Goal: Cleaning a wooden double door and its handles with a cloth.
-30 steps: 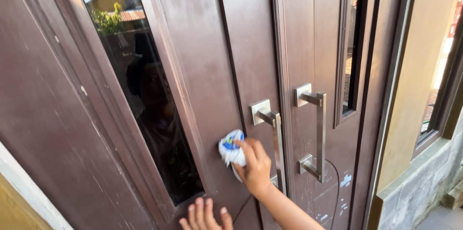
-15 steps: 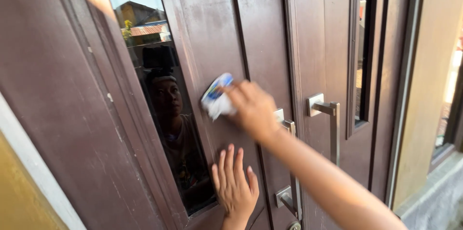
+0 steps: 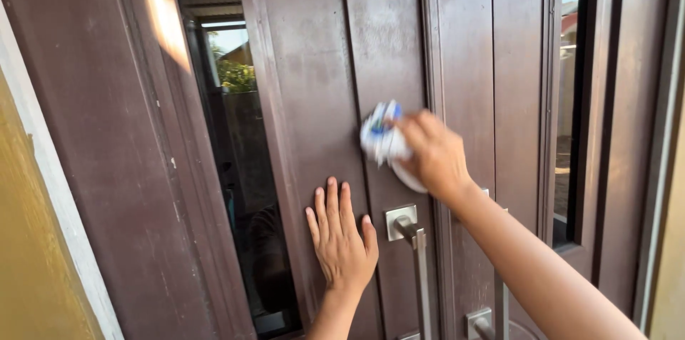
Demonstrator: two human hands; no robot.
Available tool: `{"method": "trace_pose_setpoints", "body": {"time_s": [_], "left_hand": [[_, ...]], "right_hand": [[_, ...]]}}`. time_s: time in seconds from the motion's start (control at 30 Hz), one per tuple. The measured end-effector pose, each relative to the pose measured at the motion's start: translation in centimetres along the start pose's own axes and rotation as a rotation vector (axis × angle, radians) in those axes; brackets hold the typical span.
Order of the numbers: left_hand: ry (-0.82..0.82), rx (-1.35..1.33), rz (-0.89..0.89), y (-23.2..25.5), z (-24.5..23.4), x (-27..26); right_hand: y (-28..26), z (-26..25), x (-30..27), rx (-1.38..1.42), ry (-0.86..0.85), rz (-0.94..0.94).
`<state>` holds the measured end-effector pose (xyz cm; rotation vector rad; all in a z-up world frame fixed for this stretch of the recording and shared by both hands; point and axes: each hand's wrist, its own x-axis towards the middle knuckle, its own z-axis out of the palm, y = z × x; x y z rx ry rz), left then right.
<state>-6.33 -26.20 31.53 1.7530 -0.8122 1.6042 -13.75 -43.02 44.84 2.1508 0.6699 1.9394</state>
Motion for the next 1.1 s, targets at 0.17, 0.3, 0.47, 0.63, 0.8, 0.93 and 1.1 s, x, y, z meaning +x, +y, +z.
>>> {"method": "trace_pose_setpoints", "body": {"time_s": [0.17,0.3,0.47,0.63,0.8,0.93,1.1], "left_hand": [[0.044,0.145,-0.011,1.0,2.1,2.1],[0.023,0.21,-0.05,0.9,2.9,1.6],[0.035,0.243,-0.061,1.4,2.8,1.8],[0.036,0.323,-0.058,1.7,3.2,1.5],[0.033,0.351,-0.06,1.9,3.2,1.6],[0.028,0.344,-0.066,1.8,3.2,1.7],[0.031,0.309,-0.076,2.1,2.9,1.7]], "right_hand": [[1.4,0.6,4.8,-0.046,0.301,0.236],[0.2,1.1,2.6,0.081,0.205,0.189],[0.8,-0.1,-2.2,0.206,-0.121,-0.097],[4.8,-1.2,1.1,0.012,-0.09,0.162],[4.8,-0.5,3.7,0.068,0.175,0.238],[2.3,0.2,1.6,0.136,0.101,0.109],[2.0,-1.3,-3.1,0.22,-0.058,0.033]]}}
